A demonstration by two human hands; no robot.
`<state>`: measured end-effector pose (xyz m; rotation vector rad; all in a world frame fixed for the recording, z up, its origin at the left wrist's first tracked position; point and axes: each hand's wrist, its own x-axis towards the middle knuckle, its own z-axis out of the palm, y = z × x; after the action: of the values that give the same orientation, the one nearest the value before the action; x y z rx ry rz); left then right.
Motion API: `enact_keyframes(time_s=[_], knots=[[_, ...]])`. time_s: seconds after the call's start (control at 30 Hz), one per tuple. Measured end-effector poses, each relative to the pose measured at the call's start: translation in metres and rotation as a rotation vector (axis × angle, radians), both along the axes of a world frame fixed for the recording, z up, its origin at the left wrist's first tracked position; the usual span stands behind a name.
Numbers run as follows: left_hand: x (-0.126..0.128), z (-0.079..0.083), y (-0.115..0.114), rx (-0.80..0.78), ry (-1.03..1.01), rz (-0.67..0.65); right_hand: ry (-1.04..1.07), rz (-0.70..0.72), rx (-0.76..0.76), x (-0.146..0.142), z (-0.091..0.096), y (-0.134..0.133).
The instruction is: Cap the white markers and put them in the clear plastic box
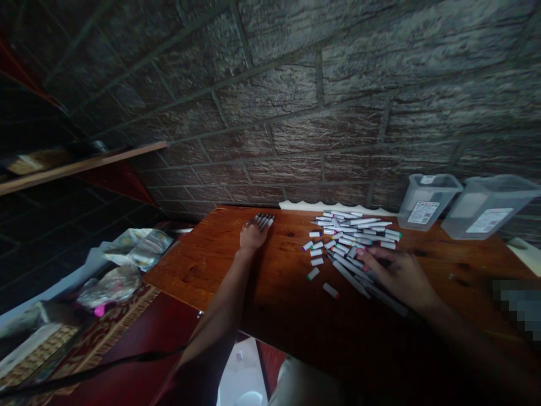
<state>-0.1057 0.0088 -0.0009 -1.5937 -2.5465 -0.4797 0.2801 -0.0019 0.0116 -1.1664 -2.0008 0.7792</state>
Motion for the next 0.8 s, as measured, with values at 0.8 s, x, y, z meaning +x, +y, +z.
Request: enact_keyframes(time_s=[0.8], knots=[[0.0007,0.0099,-0.0061,-0.043,-0.005,0.115,-0.039,0.009,0.069,0.0024,-0.0011,0.0015]])
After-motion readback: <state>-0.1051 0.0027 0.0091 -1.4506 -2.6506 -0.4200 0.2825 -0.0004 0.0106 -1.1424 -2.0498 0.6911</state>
